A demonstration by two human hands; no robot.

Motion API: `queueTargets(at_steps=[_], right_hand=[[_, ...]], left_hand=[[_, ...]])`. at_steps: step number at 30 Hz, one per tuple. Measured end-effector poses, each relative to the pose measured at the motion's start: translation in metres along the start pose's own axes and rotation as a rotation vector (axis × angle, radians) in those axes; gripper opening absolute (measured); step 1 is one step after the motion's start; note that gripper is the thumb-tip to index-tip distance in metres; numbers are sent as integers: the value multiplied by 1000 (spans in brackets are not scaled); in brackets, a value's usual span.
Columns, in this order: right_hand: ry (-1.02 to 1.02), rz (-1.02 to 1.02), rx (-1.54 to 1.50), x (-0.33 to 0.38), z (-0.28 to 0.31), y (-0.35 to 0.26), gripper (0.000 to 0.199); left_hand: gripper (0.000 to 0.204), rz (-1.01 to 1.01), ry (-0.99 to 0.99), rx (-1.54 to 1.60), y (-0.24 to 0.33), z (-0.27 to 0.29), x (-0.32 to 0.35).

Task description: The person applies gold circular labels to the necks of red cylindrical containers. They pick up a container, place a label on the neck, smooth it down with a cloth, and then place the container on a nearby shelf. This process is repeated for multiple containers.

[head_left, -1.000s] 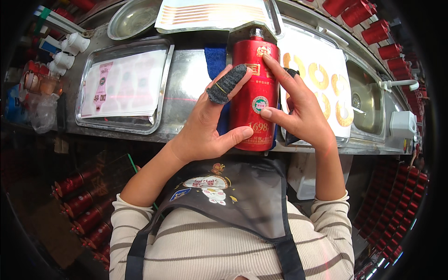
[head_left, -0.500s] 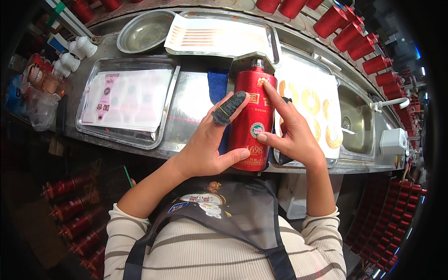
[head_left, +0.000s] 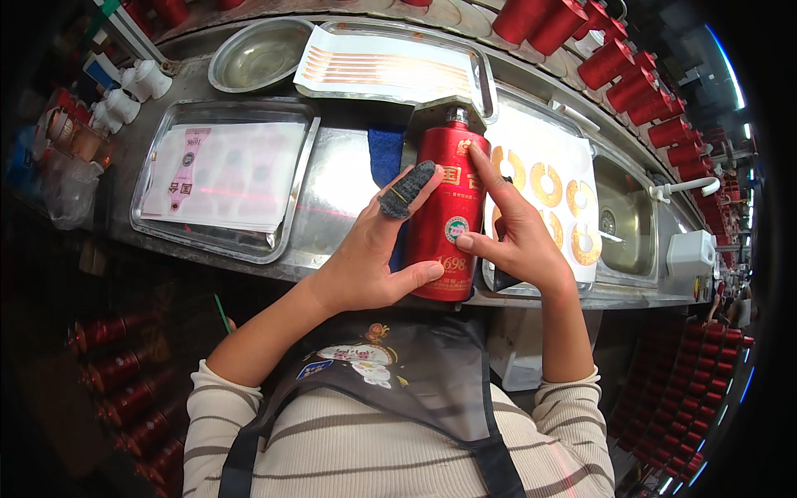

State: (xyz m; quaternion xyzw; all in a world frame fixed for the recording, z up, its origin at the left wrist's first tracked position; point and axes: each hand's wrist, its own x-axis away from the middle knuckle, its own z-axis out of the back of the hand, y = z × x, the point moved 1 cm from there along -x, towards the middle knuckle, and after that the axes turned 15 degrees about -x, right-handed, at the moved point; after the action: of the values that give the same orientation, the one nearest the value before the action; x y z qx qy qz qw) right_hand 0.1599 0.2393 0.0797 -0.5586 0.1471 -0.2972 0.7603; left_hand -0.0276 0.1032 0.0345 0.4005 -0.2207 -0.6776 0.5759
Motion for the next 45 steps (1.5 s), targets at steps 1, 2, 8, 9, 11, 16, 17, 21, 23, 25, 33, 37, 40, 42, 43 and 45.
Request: queueTargets(at_steps=[1,2,8,9,11,16,17,21,23,25,33,37,40,42,43,45], right_hand=[[10,38,-13,0,-1,1,97],[50,-17,-89,0,3,-1,97],[568,-239,-800,14,50,59,48],[611,-312,-998,16,54,64,48],[531,-242,-1052,33,54,68,40],[498,142,-416,47,-10,-8,52],[458,199,-274,51,-17,-13,47],[235,445,139,31,-22,-23,23],[298,531,201,-10,-8,-12,24],[421,612,278,-50,12,-17,23],[267,588,317,-61,16,-31,26],[148,635,241,-51,16,-37,26],[359,712,498,-60,24,-35,22],[299,662,336,-53,20,-39,25],[248,639,254,-47,12,-41,25],[195,746,477,-30,1,-35,29]], left_hand=[[96,3,1,-5,0,0,1],[97,-7,11,-6,0,1,-1],[107,175,-13,145,10,-4,11],[108,178,-4,185,9,-7,15],[109,181,14,267,8,-14,21],[110,154,11,194,7,-16,27],[110,153,17,195,6,-16,27],[110,193,-14,191,9,-13,25],[110,175,12,217,10,-15,26],[110,167,10,234,12,-14,25],[111,234,5,218,10,-12,26],[111,196,31,175,8,-17,27],[112,131,66,80,5,-19,26],[112,94,96,31,5,-19,27],[111,107,89,66,5,-19,27],[109,133,82,138,6,-17,28]])
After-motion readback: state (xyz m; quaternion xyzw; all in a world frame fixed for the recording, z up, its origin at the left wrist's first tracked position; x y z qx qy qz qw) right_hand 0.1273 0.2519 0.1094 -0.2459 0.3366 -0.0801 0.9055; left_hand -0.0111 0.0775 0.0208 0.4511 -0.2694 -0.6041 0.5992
